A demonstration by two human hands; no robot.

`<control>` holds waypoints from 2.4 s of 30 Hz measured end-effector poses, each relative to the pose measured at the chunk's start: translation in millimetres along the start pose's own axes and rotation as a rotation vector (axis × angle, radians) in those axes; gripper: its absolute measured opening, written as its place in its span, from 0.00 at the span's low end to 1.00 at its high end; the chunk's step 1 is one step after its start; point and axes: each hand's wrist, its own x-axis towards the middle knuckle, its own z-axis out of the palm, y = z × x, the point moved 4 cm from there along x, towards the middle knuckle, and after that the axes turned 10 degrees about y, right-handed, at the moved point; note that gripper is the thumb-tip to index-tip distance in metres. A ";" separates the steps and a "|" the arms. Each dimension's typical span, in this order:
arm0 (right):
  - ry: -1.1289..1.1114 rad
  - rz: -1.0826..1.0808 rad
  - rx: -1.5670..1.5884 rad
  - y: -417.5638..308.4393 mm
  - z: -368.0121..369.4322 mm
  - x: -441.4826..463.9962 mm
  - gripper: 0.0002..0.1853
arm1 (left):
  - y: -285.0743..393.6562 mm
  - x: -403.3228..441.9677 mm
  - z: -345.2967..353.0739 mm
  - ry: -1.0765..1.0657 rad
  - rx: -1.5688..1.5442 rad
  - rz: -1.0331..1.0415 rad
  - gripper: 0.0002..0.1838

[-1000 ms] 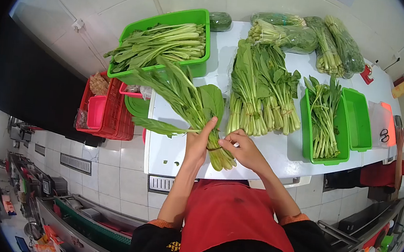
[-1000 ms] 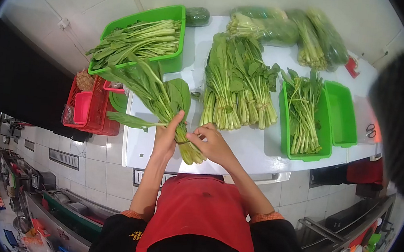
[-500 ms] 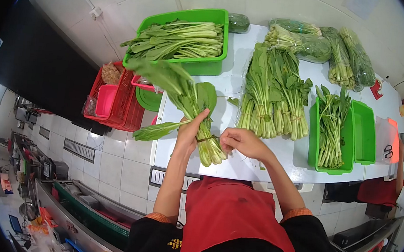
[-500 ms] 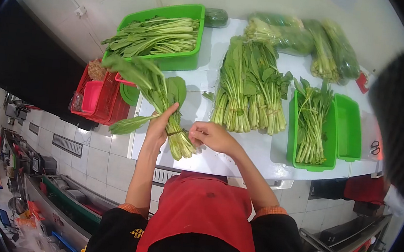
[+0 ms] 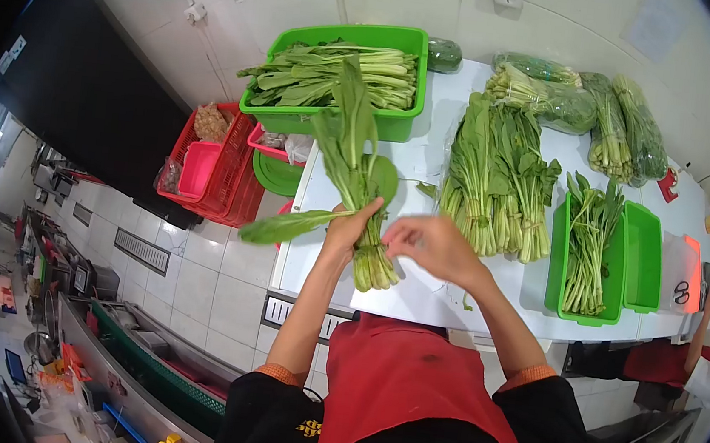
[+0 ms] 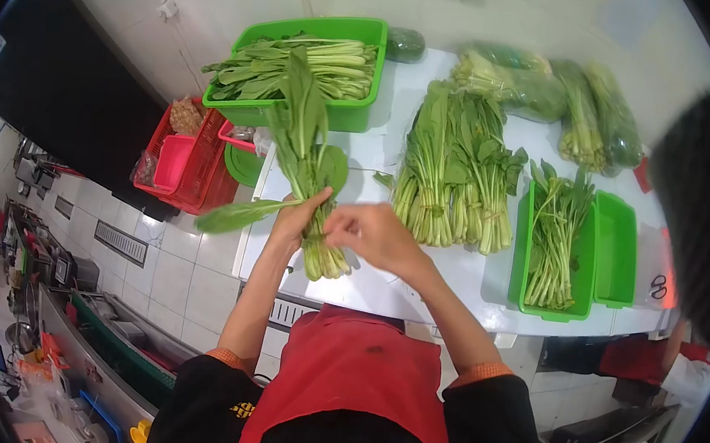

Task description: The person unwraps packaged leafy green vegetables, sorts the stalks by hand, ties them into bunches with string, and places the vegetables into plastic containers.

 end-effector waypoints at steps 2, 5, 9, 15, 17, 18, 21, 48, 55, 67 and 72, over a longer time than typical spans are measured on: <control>-0.020 0.180 -0.075 9.2 3.3 -9.6 0.12 | 7.0 4.4 -6.9 0.023 -0.061 -0.003 0.17; 0.105 0.175 -0.190 46.4 1.0 -9.5 0.16 | 17.1 5.5 -14.3 0.027 -0.125 -0.022 0.18; 0.023 0.250 -0.274 29.7 6.6 -9.9 0.17 | 25.1 12.1 -25.6 0.139 -0.147 0.034 0.20; 0.160 0.073 -0.318 13.7 12.0 -2.6 0.09 | 33.0 22.2 -44.4 0.386 -0.280 0.183 0.24; 0.198 0.070 -0.289 11.8 6.8 -1.1 0.08 | 34.4 30.0 -60.6 0.452 -0.318 0.218 0.23; 0.218 -0.004 -0.305 11.9 2.0 -0.4 0.08 | 34.2 36.7 -71.9 0.459 -0.317 0.291 0.22; 0.248 -0.072 -0.309 15.9 -3.7 6.0 0.10 | 29.3 60.1 -109.7 0.442 -0.509 0.202 0.22; 0.906 0.112 0.020 86.0 -35.6 27.9 0.10 | 53.3 43.5 -73.0 -0.038 -0.793 -0.141 0.18; 1.077 0.021 -0.778 77.1 -85.8 31.0 0.14 | 50.9 41.3 -69.6 0.101 -0.638 -0.035 0.25; 0.162 0.066 -0.259 19.3 5.3 -10.5 0.19 | 47.9 -2.1 -0.3 -0.205 -0.681 -0.152 0.25; 0.241 0.167 -0.120 38.0 -15.4 -21.1 0.18 | 33.3 -8.5 9.8 -0.372 -0.591 -0.181 0.22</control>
